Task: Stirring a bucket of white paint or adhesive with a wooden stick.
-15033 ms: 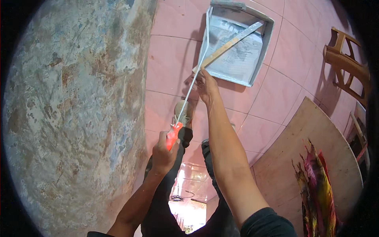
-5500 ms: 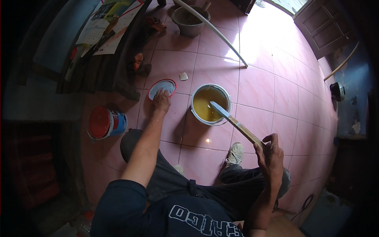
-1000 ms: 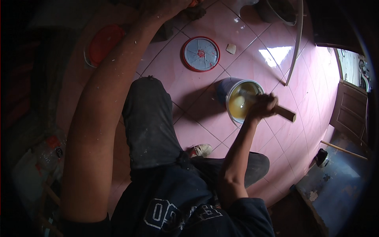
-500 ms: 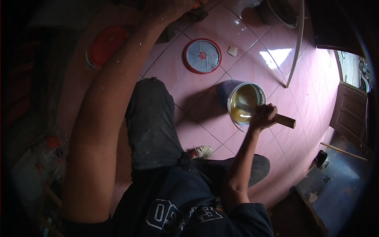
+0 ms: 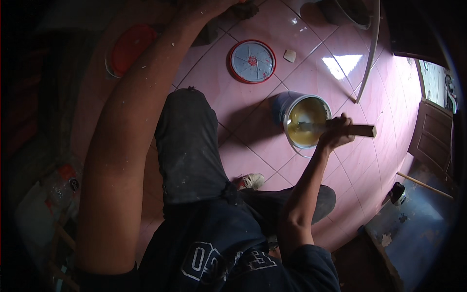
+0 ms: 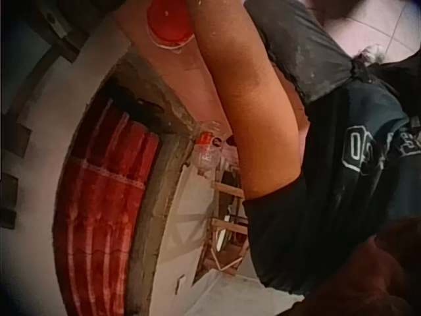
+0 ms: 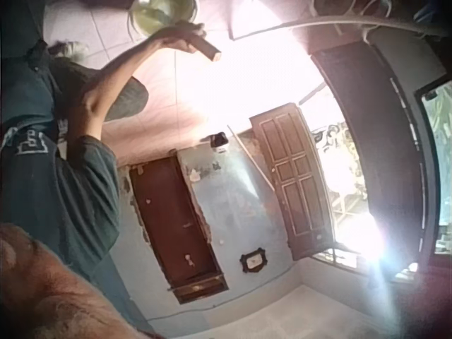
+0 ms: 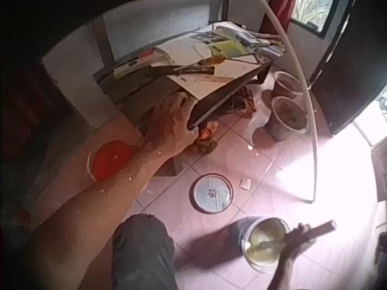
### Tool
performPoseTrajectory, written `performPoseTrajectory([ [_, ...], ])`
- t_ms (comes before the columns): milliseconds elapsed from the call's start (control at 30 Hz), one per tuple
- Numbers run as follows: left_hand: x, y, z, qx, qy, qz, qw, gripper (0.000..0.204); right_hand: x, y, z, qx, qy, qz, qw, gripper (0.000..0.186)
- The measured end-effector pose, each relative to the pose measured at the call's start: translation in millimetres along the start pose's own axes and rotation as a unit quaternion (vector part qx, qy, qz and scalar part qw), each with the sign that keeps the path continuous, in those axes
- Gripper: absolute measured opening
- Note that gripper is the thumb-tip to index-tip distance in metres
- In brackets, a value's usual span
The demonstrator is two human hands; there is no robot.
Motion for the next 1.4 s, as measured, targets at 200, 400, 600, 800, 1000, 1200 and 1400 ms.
performPoseTrajectory([
  [200,-2.5,1.1,-2.0,0.004,-0.006,0.012,1.0,0.056,-14.6,14.3,-16.5,0.045,0.045,0.055,0.996,0.021],
  [400,-2.1,-0.6,-4.0,0.005,0.004,0.017,1.0,0.057,-0.6,3.0,3.2,-0.039,0.033,-0.015,0.999,0.024],
  [600,-4.9,1.7,-2.6,0.003,-0.013,0.01,1.0,0.06,0.1,16.8,-19.8,-0.006,-0.002,0.06,0.998,0.026],
  [800,3.3,-1.1,-2.8,0.0,0.02,0.029,0.999,0.057,-7.9,-1.7,20.5,0.047,0.042,0.009,0.998,0.025],
  [1000,-5.8,7.0,-2.5,-0.017,0.016,-0.002,1.0,0.056,11.6,29.8,2.1,-0.033,-0.066,0.003,0.997,0.031],
  [1200,1.9,-1.6,-2.3,0.002,-0.009,0.02,1.0,0.055,-17.0,-2.9,4.8,0.089,0.014,0.095,0.991,0.027],
  [1400,-2.2,2.3,-1.3,-0.026,0.057,0.015,0.998,0.055,7.1,-1.0,15.3,0.0,-0.026,0.01,1.0,0.027],
])
Point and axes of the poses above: each hand's wrist, its own z-axis towards the middle knuckle, its own x-axis out of the back of the hand, y = z × x, the point moved 5 cm from there along z, towards the middle knuckle, and after that the axes turned 14 degrees about x, right-handed, at the moved point
